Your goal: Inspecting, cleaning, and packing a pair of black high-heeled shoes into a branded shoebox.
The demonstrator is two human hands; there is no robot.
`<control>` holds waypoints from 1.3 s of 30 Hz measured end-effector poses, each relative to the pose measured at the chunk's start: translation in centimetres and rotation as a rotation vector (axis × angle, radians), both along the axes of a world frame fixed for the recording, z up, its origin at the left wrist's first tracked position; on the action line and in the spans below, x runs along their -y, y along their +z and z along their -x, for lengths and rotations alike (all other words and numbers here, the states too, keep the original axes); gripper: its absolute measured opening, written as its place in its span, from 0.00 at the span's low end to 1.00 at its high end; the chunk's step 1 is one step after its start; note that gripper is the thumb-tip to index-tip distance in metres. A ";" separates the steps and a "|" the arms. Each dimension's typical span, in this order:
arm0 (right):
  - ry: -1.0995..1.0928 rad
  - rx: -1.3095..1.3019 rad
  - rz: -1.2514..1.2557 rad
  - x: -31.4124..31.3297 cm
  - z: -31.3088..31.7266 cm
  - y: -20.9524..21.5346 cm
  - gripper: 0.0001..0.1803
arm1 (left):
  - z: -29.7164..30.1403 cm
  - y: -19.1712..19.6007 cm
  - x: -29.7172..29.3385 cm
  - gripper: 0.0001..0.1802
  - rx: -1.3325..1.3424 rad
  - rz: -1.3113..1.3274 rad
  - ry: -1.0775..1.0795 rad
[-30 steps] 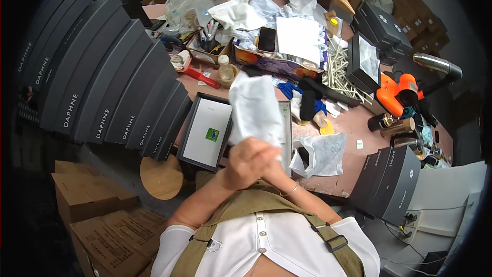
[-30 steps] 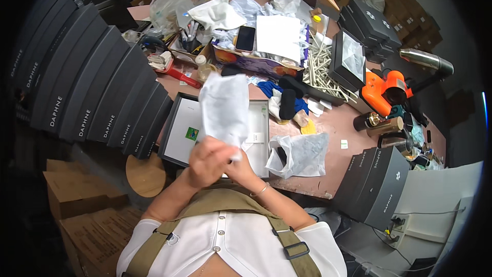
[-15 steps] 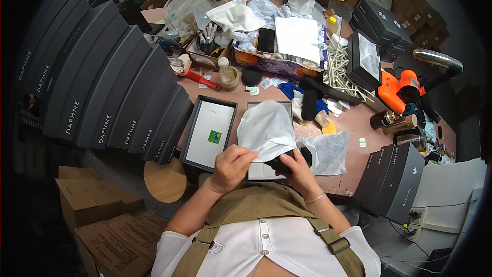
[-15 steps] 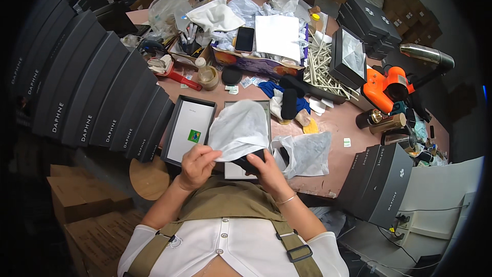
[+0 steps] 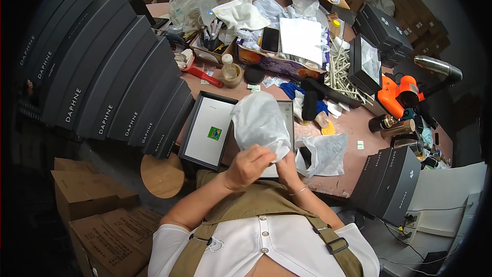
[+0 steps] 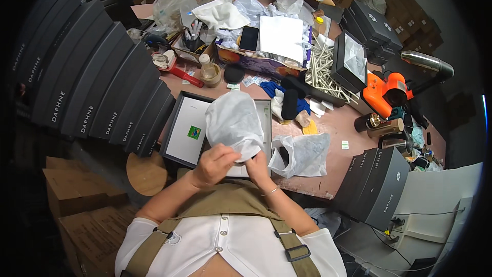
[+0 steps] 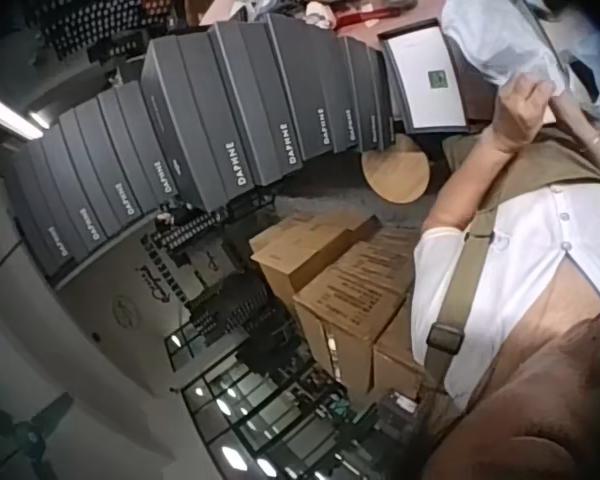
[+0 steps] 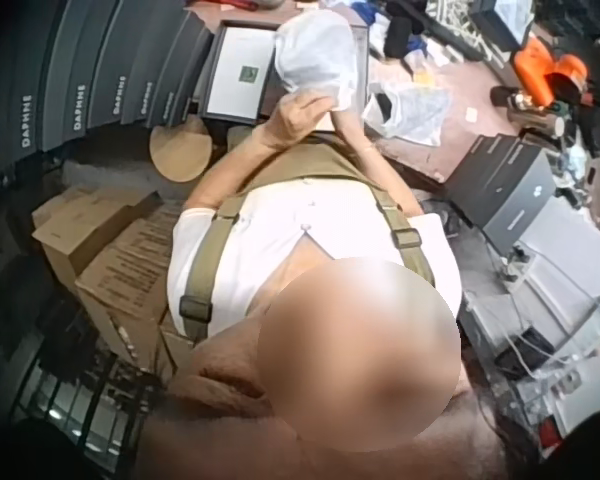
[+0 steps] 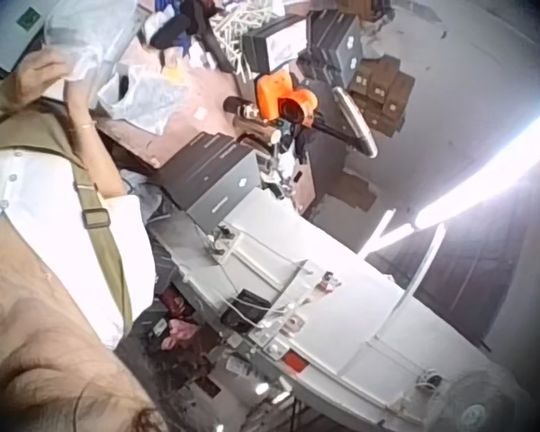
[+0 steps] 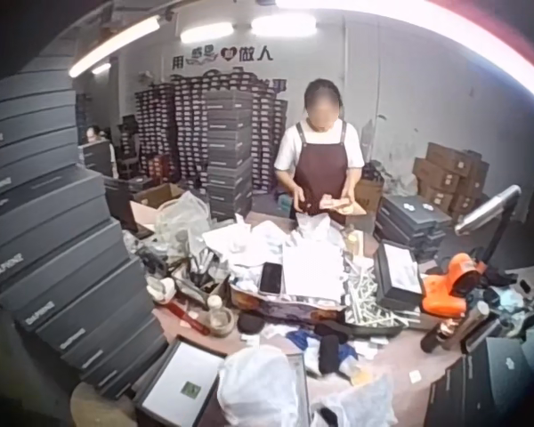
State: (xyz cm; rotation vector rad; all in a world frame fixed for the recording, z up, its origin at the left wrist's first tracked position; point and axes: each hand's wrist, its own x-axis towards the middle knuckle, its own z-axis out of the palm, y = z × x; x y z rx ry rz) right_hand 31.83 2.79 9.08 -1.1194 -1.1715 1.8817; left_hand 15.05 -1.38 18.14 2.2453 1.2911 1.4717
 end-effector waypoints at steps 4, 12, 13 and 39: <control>-0.145 -0.344 0.291 0.8 0.7 1.7 0.21 | -1.4 -0.2 0.6 0.16 0.028 0.037 -0.089; 0.620 0.911 -0.876 -3.9 0.3 6.8 0.20 | 3.2 -1.5 -0.9 0.10 0.244 0.274 0.410; 0.505 0.881 -1.036 -3.8 0.1 9.3 0.15 | 4.2 -1.9 -1.1 0.09 0.314 0.314 0.457; 0.820 -0.262 -0.387 0.4 -0.2 8.3 0.09 | 3.2 -5.7 3.3 0.39 1.873 1.120 -0.267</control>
